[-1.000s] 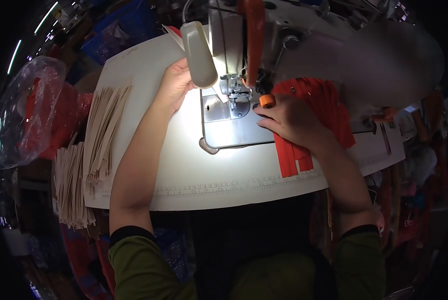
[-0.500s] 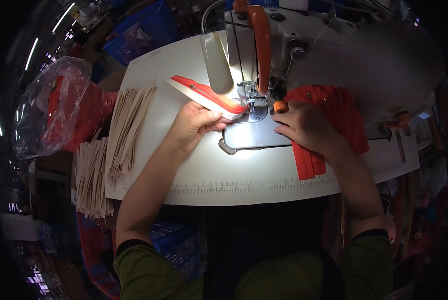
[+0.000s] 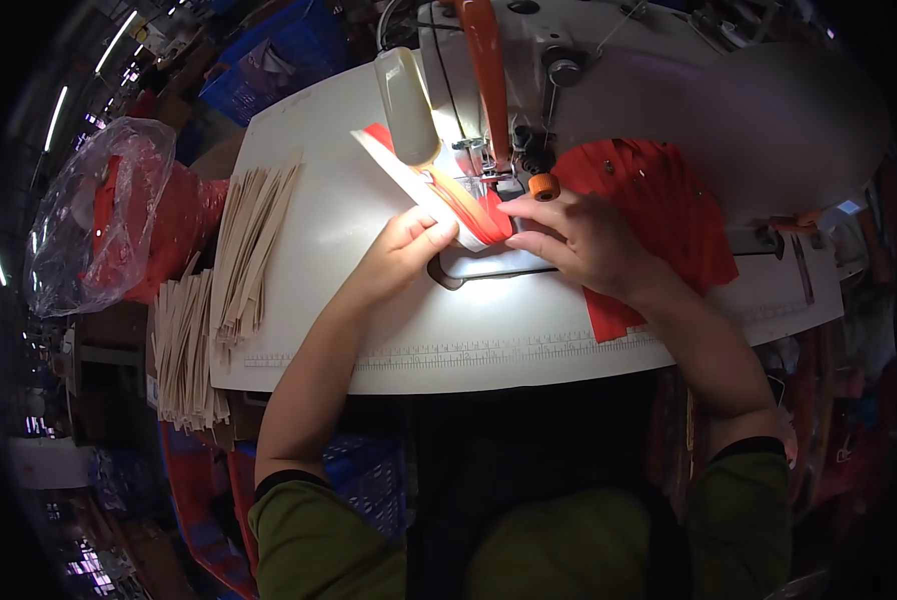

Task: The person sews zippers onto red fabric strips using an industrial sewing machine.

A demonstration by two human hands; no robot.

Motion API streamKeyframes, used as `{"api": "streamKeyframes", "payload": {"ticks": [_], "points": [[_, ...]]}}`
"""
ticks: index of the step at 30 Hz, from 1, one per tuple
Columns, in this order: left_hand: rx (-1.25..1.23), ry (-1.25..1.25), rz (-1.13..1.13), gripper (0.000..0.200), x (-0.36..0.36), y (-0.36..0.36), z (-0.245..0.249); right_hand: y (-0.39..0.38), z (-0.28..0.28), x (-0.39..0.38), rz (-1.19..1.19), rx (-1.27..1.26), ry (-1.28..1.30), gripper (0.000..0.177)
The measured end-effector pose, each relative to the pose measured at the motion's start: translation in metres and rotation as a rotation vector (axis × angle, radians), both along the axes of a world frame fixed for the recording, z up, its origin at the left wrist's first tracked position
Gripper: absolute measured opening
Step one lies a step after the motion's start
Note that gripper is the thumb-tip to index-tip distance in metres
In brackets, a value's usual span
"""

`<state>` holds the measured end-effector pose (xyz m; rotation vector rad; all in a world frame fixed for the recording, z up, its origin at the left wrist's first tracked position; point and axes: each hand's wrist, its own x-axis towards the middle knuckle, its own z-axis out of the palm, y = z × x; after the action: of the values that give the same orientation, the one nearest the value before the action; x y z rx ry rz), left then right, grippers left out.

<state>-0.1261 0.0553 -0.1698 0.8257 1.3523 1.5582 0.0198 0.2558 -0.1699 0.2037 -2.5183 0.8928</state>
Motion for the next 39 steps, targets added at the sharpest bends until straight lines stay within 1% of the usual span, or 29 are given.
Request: {"api": "streamKeyframes", "payload": {"ticks": [1,2,4,5,6,8,9,12,17,20,23,27,29,31,33,35,36,37,38,39], "points": [[-0.041,0.126,-0.016,0.029,0.001,0.001,-0.001,-0.003,-0.001,-0.002,-0.004,-0.002,0.0,0.026],[-0.08,0.251,-0.032,0.03,0.002,0.003,-0.001,-0.004,-0.004,-0.003,0.042,-0.108,-0.043,0.025],[-0.117,0.288,-0.049,0.029,0.005,0.004,0.001,-0.007,-0.008,-0.005,0.134,-0.317,-0.132,0.023],[-0.154,0.327,-0.062,0.03,0.007,0.004,0.004,-0.008,-0.01,-0.006,0.128,-0.318,-0.134,0.023],[-0.191,0.368,-0.073,0.03,0.008,0.004,0.004,-0.008,-0.012,-0.008,0.126,-0.386,-0.185,0.022],[-0.165,0.343,-0.069,0.028,0.005,0.004,-0.004,-0.009,-0.016,-0.01,0.125,-0.526,-0.287,0.018],[-0.139,0.322,-0.061,0.026,0.003,0.004,-0.008,-0.01,-0.017,-0.011,0.123,-0.529,-0.287,0.018],[-0.11,0.304,-0.036,0.024,0.005,0.006,-0.006,-0.012,-0.02,-0.013,0.084,-0.72,-0.327,0.013],[-0.115,0.325,0.015,0.025,0.007,0.009,-0.004,-0.013,-0.021,-0.013,0.072,-0.734,-0.314,0.014],[-0.131,0.332,0.023,0.026,0.004,0.009,-0.008,-0.011,-0.017,-0.012,0.089,-0.647,-0.392,0.014],[-0.149,0.337,0.025,0.027,0.004,0.009,-0.008,-0.01,-0.018,-0.012,0.088,-0.652,-0.389,0.014],[-0.094,0.265,0.046,0.028,0.01,0.011,-0.005,-0.011,-0.018,-0.013,0.09,-0.641,-0.379,0.014],[-0.101,0.264,0.094,0.028,0.013,0.011,-0.004,-0.01,-0.019,-0.012,0.078,-0.635,-0.374,0.014],[-0.095,0.261,0.098,0.029,0.013,0.012,-0.006,-0.008,-0.026,-0.015,0.094,-0.6,-0.32,0.014],[-0.152,0.391,0.078,0.024,0.004,0.007,-0.008,-0.009,-0.03,-0.016,0.11,-0.563,-0.268,0.015],[-0.239,0.524,0.136,0.026,0.003,0.004,-0.009,-0.012,-0.031,-0.014,0.128,-0.543,-0.173,0.018],[-0.099,0.808,0.138,0.028,-0.002,0.004,-0.019,-0.008,-0.022,-0.011,0.186,-0.454,-0.176,0.017],[-0.198,0.426,0.148,0.029,0.007,0.006,-0.011,-0.007,-0.01,-0.003,0.17,-0.392,-0.247,0.016],[-0.202,0.401,0.148,0.028,-0.004,0.006,-0.02,-0.007,0.002,0.002,0.13,-0.278,-0.186,0.018],[-0.159,0.361,0.363,0.027,-0.002,0.004,-0.038,-0.001,0.012,0.01,0.099,-0.023,-0.115,0.017]]}}
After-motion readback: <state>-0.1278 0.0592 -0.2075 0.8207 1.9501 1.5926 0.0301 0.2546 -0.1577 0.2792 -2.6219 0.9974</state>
